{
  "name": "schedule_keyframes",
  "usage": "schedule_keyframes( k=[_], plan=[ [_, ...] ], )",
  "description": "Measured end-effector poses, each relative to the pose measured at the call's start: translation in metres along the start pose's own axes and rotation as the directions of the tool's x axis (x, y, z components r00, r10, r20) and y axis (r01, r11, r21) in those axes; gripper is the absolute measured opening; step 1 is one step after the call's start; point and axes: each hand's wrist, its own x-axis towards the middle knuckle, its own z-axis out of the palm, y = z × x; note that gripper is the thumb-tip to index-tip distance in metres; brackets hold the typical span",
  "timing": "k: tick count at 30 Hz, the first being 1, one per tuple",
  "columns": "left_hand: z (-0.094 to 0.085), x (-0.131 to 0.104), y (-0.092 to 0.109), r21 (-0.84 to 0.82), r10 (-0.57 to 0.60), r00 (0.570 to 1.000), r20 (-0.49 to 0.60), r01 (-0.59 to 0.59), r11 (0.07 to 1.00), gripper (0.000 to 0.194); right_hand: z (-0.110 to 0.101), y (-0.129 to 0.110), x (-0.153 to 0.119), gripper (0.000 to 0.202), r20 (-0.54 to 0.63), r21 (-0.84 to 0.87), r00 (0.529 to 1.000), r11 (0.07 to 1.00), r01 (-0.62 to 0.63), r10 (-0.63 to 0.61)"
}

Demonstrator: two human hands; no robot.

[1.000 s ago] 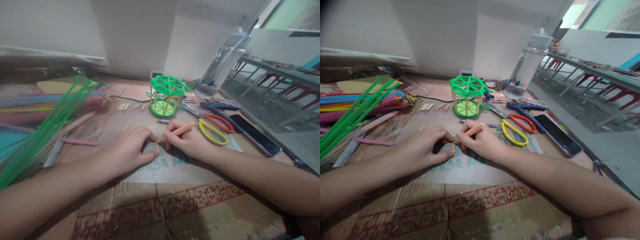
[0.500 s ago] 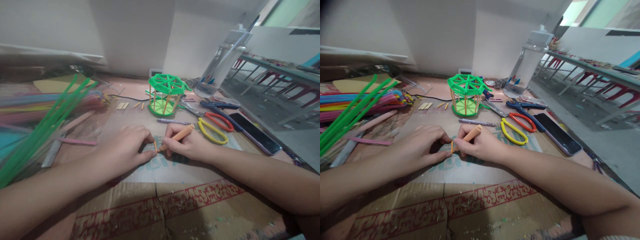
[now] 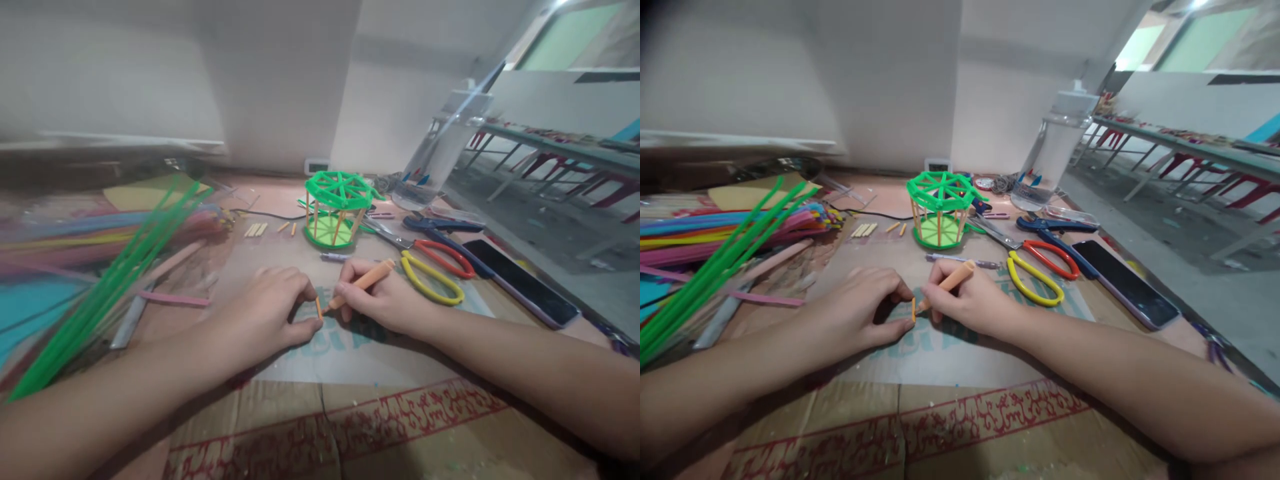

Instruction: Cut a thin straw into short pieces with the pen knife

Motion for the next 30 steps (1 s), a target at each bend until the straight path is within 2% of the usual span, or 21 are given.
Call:
schedule_keyframes(
  k=[4,5,7,8,11,14,16,19,23,26,30],
  plan=[
    [-0.016,0.007,-0.01,0.083,0.019,1.0,-0.001,-0.019,0.996,0.017,0.0,0.001,0.004,0.033,-0.152,0.059,0.988,0.998,-0.025,0.034],
    [-0.023,0.011,-0.016,0.131,0.015,0.999,-0.03,-0.011,0.991,0.018,0.001,0.001,0.005,0.033,-0.162,0.081,0.986,0.996,-0.031,0.044],
    [-0.04,0.025,-0.033,0.21,-0.01,0.987,-0.159,0.044,0.977,0.03,0.001,0.002,0.006,0.035,-0.153,0.107,0.987,0.993,-0.043,0.059],
    [-0.047,0.034,-0.042,0.231,-0.014,0.986,-0.168,0.053,0.972,0.032,0.002,0.002,0.007,0.035,-0.137,0.11,0.989,0.993,-0.047,0.062],
    [-0.059,0.063,-0.066,0.297,-0.012,0.99,-0.139,0.053,0.953,0.03,0.003,0.004,0.008,0.036,-0.101,0.108,0.993,0.993,-0.047,0.058],
    [-0.059,0.088,-0.079,0.353,-0.001,0.994,-0.108,0.039,0.935,0.034,0.003,0.006,0.008,0.034,-0.086,0.113,0.994,0.992,-0.053,0.063],
    [-0.057,0.096,-0.084,0.377,0.0,0.998,-0.068,0.026,0.926,0.038,0.003,0.008,0.008,0.032,-0.07,0.119,0.995,0.991,-0.057,0.066],
    [-0.062,0.093,-0.09,0.388,-0.005,1.0,-0.005,0.006,0.922,0.048,0.003,0.01,0.007,0.028,-0.039,0.14,0.998,0.989,-0.051,0.057],
    [-0.077,0.075,-0.103,0.409,0.001,0.998,0.06,-0.025,0.912,0.054,0.003,0.011,0.006,0.026,-0.039,0.141,0.998,0.989,-0.047,0.053],
    [-0.083,0.067,-0.114,0.436,-0.001,0.998,0.06,-0.025,0.9,0.051,0.003,0.01,0.006,0.026,-0.043,0.115,0.997,0.992,-0.051,0.056],
    [-0.078,0.071,-0.125,0.46,0.004,1.0,0.027,-0.016,0.888,0.038,0.003,0.009,0.007,0.025,-0.042,0.087,0.997,0.995,-0.056,0.06]
  ],
)
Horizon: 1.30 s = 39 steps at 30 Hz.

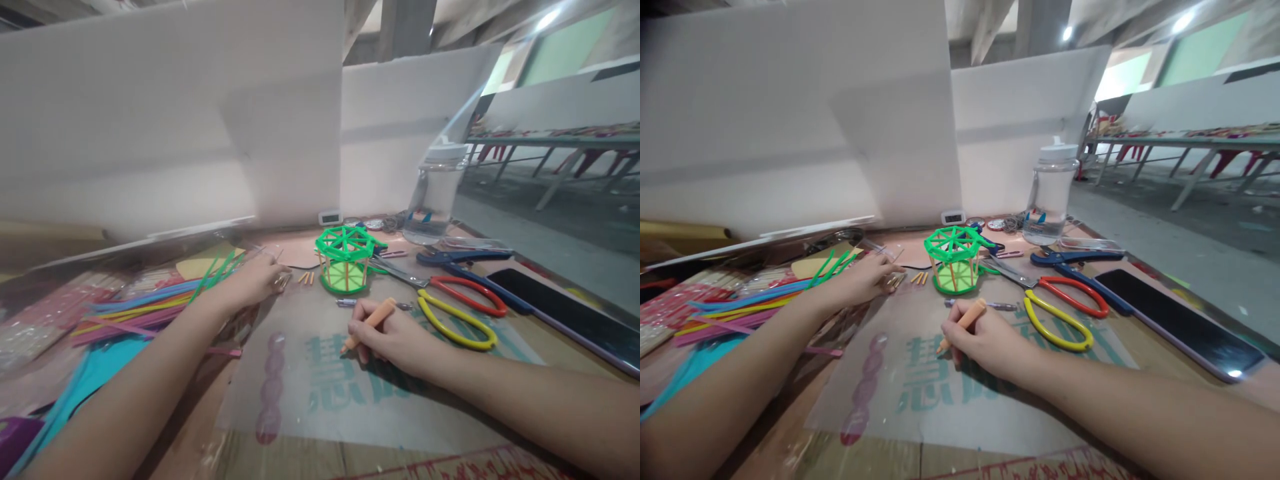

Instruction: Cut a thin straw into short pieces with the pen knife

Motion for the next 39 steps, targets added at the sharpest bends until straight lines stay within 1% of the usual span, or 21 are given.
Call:
schedule_keyframes(
  k=[3,6,12,17,19,20,22,24,25,26,27,28,30,33,35,39],
  plan=[
    [0.005,0.005,-0.002,0.002,0.014,1.0,-0.026,-0.014,1.0,0.025,0.0,0.001,0.0,0.023,-0.004,-0.027,1.0,1.0,-0.005,0.005],
    [0.007,0.007,-0.003,-0.011,0.039,0.998,-0.045,-0.04,0.999,0.021,0.0,0.001,-0.002,0.021,0.002,-0.049,1.0,0.999,-0.017,0.017],
    [0.005,0.003,0.003,-0.06,0.057,0.995,-0.077,-0.062,0.996,0.031,0.0,-0.002,-0.001,0.021,-0.004,-0.059,1.0,0.998,-0.016,0.016],
    [-0.006,0.001,0.012,-0.152,0.0,0.993,-0.119,-0.019,0.988,0.043,0.0,-0.002,-0.002,0.024,-0.002,-0.051,1.0,0.999,0.007,-0.007],
    [-0.012,-0.002,0.024,-0.21,-0.023,0.992,-0.125,-0.004,0.978,0.045,-0.001,-0.002,-0.003,0.026,-0.046,-0.026,0.998,0.999,0.039,-0.04],
    [-0.013,-0.005,0.034,-0.245,-0.027,0.992,-0.12,-0.003,0.97,0.046,-0.001,-0.002,-0.004,0.027,-0.09,-0.013,0.993,0.997,0.07,-0.071],
    [-0.013,-0.017,0.062,-0.324,-0.023,0.996,-0.089,-0.007,0.946,0.042,-0.003,-0.002,-0.005,0.029,-0.202,0.001,0.968,0.989,0.149,-0.145],
    [-0.008,-0.034,0.096,-0.391,-0.021,0.997,-0.075,-0.01,0.92,0.036,-0.004,-0.002,-0.006,0.03,-0.283,-0.002,0.939,0.979,0.204,-0.196],
    [-0.004,-0.043,0.113,-0.427,-0.017,0.997,-0.07,-0.014,0.904,0.034,-0.004,-0.002,-0.006,0.03,-0.298,-0.003,0.932,0.977,0.214,-0.205],
    [-0.001,-0.052,0.128,-0.496,-0.028,0.998,-0.051,-0.001,0.868,0.031,-0.004,-0.002,-0.006,0.03,-0.298,-0.002,0.932,0.977,0.215,-0.206],
    [0.003,-0.059,0.141,-0.541,-0.046,0.998,-0.041,0.017,0.841,0.028,-0.004,-0.002,-0.007,0.029,-0.286,-0.004,0.937,0.978,0.21,-0.202],
    [0.006,-0.064,0.15,-0.548,-0.047,0.999,-0.023,0.026,0.836,0.027,-0.004,-0.003,-0.007,0.029,-0.266,-0.012,0.943,0.979,0.202,-0.198],
    [0.01,-0.07,0.159,-0.552,-0.053,0.999,-0.009,0.039,0.833,0.027,-0.004,-0.004,-0.008,0.027,-0.211,-0.061,0.959,0.981,0.182,-0.191],
    [0.014,-0.07,0.16,-0.543,-0.053,0.999,-0.004,0.042,0.839,0.027,-0.004,-0.006,-0.01,0.025,-0.135,-0.194,0.973,0.968,0.158,-0.186],
    [0.016,-0.068,0.158,-0.531,-0.052,0.999,-0.01,0.038,0.847,0.027,-0.005,-0.006,-0.009,0.024,-0.112,-0.255,0.977,0.955,0.149,-0.182],
    [0.019,-0.067,0.158,-0.514,-0.065,0.997,-0.047,0.031,0.857,0.024,-0.004,-0.006,-0.006,0.024,-0.103,-0.27,0.98,0.953,0.139,-0.173]
  ],
)
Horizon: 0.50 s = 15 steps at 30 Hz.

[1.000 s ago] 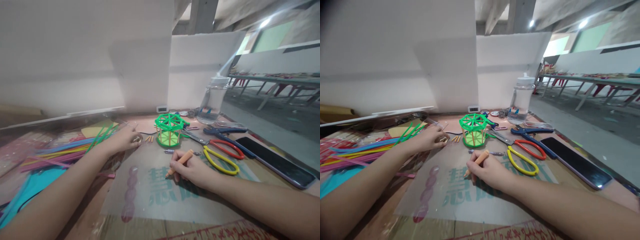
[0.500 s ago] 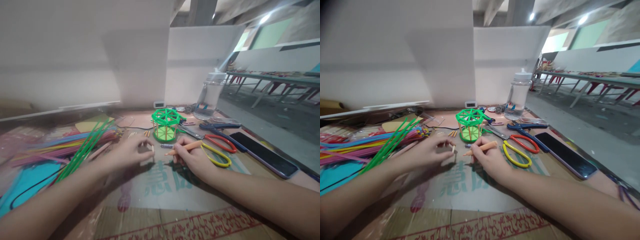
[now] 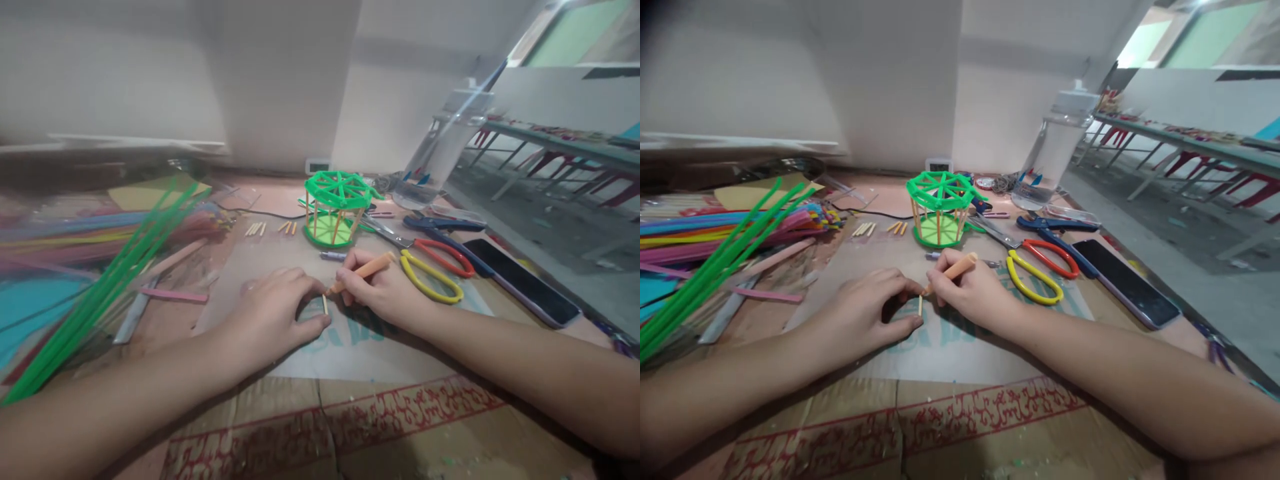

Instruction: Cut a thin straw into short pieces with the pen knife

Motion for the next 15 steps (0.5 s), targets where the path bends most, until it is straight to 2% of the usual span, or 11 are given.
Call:
schedule_keyframes(
  k=[8,15],
  plan=[
    [0.0018,0.0016,0.0017,0.051,0.007,1.0,0.0,-0.007,0.999,0.022,0.0006,-0.0028,0.001,0.024,0.024,-0.025,1.0,1.0,0.012,-0.012],
    [0.0025,0.0023,-0.0015,0.1,0.009,1.0,-0.025,-0.006,0.995,0.029,0.0015,-0.006,0.0001,0.025,0.019,-0.044,0.999,0.999,-0.03,0.031]
  ],
)
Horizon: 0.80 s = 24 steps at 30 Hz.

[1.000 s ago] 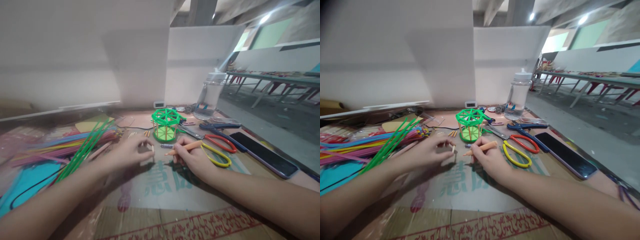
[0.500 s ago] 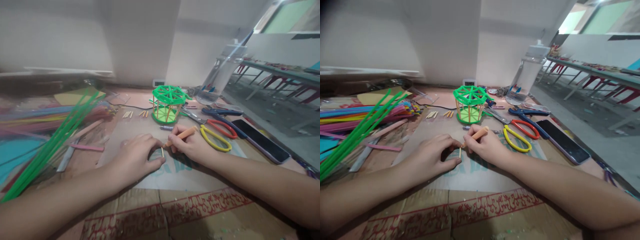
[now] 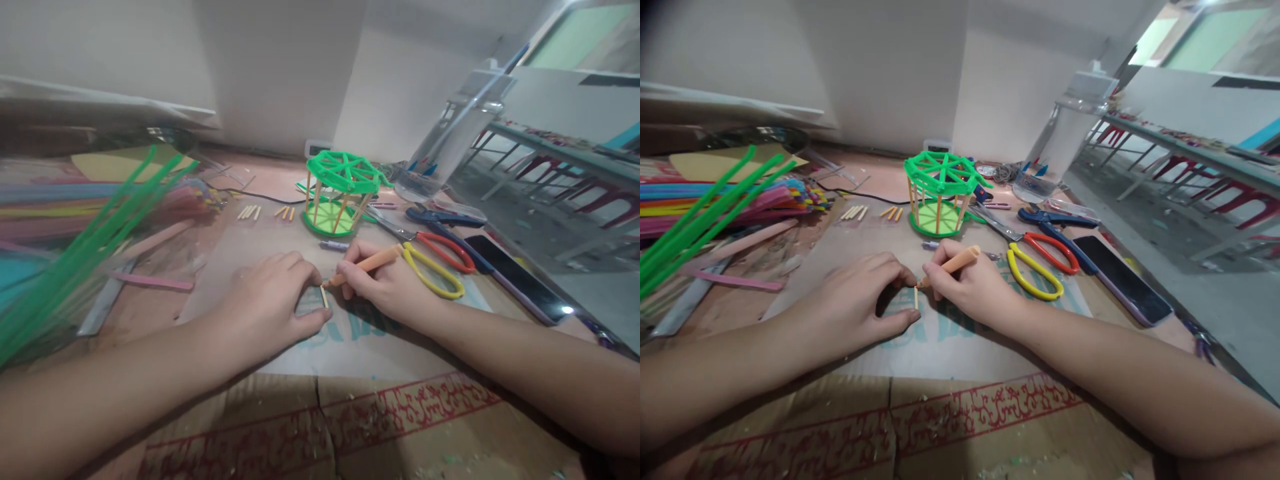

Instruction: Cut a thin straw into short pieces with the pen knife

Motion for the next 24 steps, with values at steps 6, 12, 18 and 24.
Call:
schedule_keyframes(
  k=[6,12,18,24],
  plan=[
    [-0.0018,0.0021,0.0027,0.011,-0.036,0.999,0.024,0.036,0.999,0.029,0.0002,0.0012,0.0002,0.025,-0.01,-0.004,1.0,1.0,0.021,-0.021],
    [-0.003,0.0029,0.0036,-0.001,-0.038,0.998,0.042,0.038,0.999,0.028,0.0,0.0001,0.0004,0.025,0.009,0.009,1.0,1.0,0.016,-0.016],
    [-0.0027,0.0025,0.0031,-0.008,-0.035,0.999,0.03,0.035,0.999,0.03,-0.0019,-0.001,-0.0018,0.023,0.052,0.024,0.999,1.0,-0.016,0.015],
    [-0.0029,0.0021,0.0029,-0.021,-0.029,0.999,0.019,0.029,0.999,0.029,-0.0019,-0.0016,-0.0024,0.024,0.054,0.024,0.998,1.0,-0.016,0.015]
  ],
)
